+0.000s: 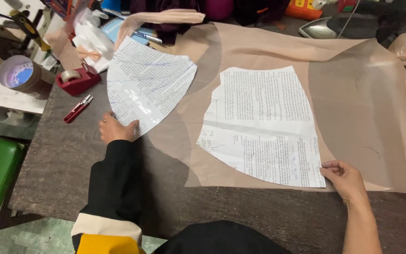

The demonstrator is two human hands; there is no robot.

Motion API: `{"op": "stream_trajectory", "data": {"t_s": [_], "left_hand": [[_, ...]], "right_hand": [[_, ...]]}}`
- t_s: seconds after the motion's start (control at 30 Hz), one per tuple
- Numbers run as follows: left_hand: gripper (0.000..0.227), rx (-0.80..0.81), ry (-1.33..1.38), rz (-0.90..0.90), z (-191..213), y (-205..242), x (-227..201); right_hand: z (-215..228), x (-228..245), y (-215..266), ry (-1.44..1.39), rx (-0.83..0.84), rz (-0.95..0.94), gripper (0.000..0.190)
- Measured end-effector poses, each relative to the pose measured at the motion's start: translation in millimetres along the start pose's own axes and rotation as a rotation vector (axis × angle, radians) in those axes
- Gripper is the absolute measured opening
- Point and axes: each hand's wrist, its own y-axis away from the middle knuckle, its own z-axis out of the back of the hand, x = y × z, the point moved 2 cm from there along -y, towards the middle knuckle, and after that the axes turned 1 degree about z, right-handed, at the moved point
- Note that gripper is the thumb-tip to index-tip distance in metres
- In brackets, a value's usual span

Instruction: The person handles a piece of light-colored fabric and a paper pattern on a work table. They smooth the fabric, fold it, and position the pattern on top, adjusting the alignment of the materials.

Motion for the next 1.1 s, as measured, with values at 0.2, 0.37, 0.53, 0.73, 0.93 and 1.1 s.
{"op": "stream_trajectory", "data": {"t_s": [0.2, 0.37, 0.53, 0.73, 0.93, 1.1], "left_hand": [[0.041, -0.072, 0.312, -0.170, -3, -19, 20], [0.027, -0.396, 0.462, -0.361, 50, -5, 36], [0.027, -0.457, 0.425, -0.305, 79, -27, 104], [0.026, -0.567, 0.148, -0.262, 92, -31, 148], [0.036, -0.457, 0.249, -0.578, 32, 21, 67], [0.044, 0.672, 0.686, -0.167, -5, 134, -54]], "right_hand": [[-3, 9, 7, -0.006, -0.031, 0.004, 0.024], [-2, -5, -3, 0.004, -0.040, 0.061, 0.026], [-1, 22, 17, -0.053, -0.015, -0.008, 0.025], [1, 15, 11, -0.130, 0.004, -0.039, 0.022], [-4, -16, -14, -0.346, 0.008, -0.104, 0.016], [-3, 34, 39, -0.454, 0.103, -0.187, 0.040]]}}
